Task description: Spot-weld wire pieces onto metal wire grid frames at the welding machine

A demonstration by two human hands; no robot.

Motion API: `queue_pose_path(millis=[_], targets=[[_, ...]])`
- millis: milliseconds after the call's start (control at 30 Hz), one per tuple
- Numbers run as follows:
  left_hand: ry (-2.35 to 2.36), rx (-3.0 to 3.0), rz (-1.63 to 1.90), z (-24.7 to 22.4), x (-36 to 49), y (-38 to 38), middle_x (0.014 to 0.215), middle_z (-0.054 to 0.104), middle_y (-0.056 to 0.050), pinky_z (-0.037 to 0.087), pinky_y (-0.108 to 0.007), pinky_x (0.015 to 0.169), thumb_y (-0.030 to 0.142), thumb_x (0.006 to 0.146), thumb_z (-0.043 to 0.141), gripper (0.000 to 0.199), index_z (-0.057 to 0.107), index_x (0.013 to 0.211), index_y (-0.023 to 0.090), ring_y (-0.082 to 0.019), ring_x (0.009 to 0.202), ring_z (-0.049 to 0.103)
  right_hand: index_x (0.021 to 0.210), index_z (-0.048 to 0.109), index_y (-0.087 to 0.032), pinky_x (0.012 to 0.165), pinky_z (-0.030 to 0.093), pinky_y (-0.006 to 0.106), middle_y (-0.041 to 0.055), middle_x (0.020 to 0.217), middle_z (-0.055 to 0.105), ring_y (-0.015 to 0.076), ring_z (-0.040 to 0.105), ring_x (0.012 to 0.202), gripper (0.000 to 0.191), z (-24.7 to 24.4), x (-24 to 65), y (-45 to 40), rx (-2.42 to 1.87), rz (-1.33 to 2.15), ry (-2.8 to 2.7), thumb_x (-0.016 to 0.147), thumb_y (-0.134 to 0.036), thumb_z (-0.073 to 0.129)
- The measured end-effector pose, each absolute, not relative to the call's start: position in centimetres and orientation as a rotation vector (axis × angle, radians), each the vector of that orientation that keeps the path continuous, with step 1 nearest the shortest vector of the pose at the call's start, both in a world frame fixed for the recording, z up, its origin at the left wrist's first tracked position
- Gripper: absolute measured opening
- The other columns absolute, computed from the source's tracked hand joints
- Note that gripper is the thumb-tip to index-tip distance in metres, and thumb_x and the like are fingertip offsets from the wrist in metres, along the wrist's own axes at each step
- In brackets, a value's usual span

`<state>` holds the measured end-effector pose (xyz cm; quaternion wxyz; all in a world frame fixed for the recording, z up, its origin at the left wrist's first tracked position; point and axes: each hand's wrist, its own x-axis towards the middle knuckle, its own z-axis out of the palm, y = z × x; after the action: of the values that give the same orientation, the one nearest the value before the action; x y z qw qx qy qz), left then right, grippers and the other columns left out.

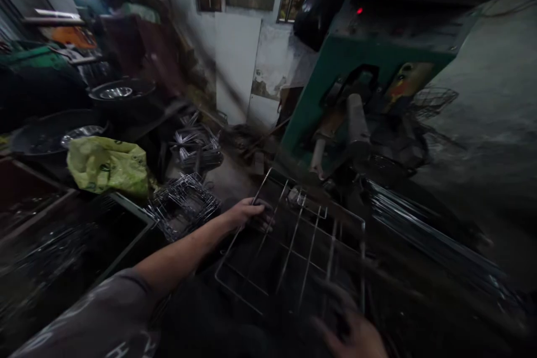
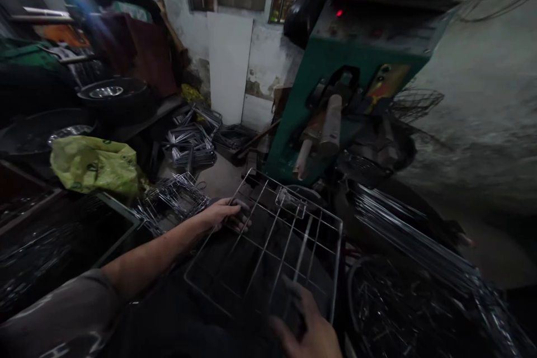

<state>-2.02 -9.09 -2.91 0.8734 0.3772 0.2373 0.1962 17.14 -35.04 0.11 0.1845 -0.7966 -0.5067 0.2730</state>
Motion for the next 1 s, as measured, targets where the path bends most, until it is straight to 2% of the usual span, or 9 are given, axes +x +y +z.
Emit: queue_pose_path(millis=[67,167,400,467,633,800,1000], targets=[[0.522,0.789,0.419,-2.9,-2.2,-9.1,0.079,0.07,-0.017,0.052,-0.034,0.06,0.039,0.07,0.073,0.044,0.053,0.098,0.011,-0.026,0.065,0.069,0.133,0.04,-0.021,0.09,0.049,0.032,0.0072,0.119,0.062,0.0256,0.059,0.107,0.072,0.0,15.6,-33.1,-2.145,1.029,-1.54,0.067,-0.044,0.059],[0.542,0.776,0.427,-2.9,-2.4,-9.1,0.078,0.07,-0.017,0.052,-0.034,0.061,0.039,0.068,0.074,0.045,0.053,0.097,0.011,-0.026,0.064,0.069,0.141,0.03,-0.017,0.093,0.045,0.037,0.0111,0.127,0.056,0.0279,0.056,0.112,0.088,-0.2,14.1,-31.2,-2.214,1.24,-1.717,0.061,-0.035,0.063],[0.541,0.788,0.418,-3.0,-2.2,-9.2,0.08,0.07,-0.017,0.053,-0.034,0.062,0.038,0.069,0.073,0.044,0.053,0.097,0.01,-0.024,0.065,0.069,0.143,0.023,-0.007,0.093,0.045,0.037,0.019,0.131,0.05,0.0296,0.052,0.116,0.096,-1.0,13.1,-30.9,-2.379,1.074,-1.987,0.059,-0.026,0.066],[0.54,0.791,0.411,-2.8,-2.2,-9.2,0.08,0.07,-0.017,0.053,-0.033,0.062,0.037,0.07,0.072,0.042,0.054,0.096,0.01,-0.024,0.065,0.069,0.143,0.023,-0.008,0.093,0.045,0.037,0.0195,0.134,0.047,0.0289,0.053,0.115,0.095,-1.0,13.0,-31.0,-2.323,1.038,-2.003,0.059,-0.024,0.065],[0.537,0.793,0.425,-2.5,-2.4,-9.4,0.078,0.07,-0.014,0.053,-0.031,0.063,0.037,0.072,0.072,0.037,0.057,0.093,0.011,-0.023,0.066,0.069,0.139,0.033,-0.012,0.095,0.045,0.036,0.0169,0.134,0.048,0.0259,0.053,0.116,0.074,-1.5,13.8,-31.6,-2.112,0.88,-2.062,0.069,-0.018,0.057],[0.534,0.788,0.422,-2.5,-2.6,-9.3,0.078,0.07,-0.014,0.052,-0.031,0.062,0.037,0.071,0.073,0.038,0.057,0.093,0.011,-0.023,0.067,0.069,0.139,0.034,-0.012,0.097,0.044,0.037,0.0178,0.14,0.039,0.0283,0.048,0.121,0.078,-2.5,13.9,-31.8,-2.137,0.853,-2.135,0.067,-0.021,0.06],[0.526,0.789,0.432,-3.0,-2.4,-9.2,0.077,0.07,-0.015,0.052,-0.032,0.063,0.039,0.069,0.074,0.042,0.056,0.093,0.01,-0.024,0.066,0.069,0.139,0.033,-0.008,0.098,0.044,0.036,0.0184,0.143,0.035,0.0266,0.048,0.121,0.077,-3.3,13.5,-31.9,-2.032,0.733,-2.252,0.065,-0.012,0.054]])
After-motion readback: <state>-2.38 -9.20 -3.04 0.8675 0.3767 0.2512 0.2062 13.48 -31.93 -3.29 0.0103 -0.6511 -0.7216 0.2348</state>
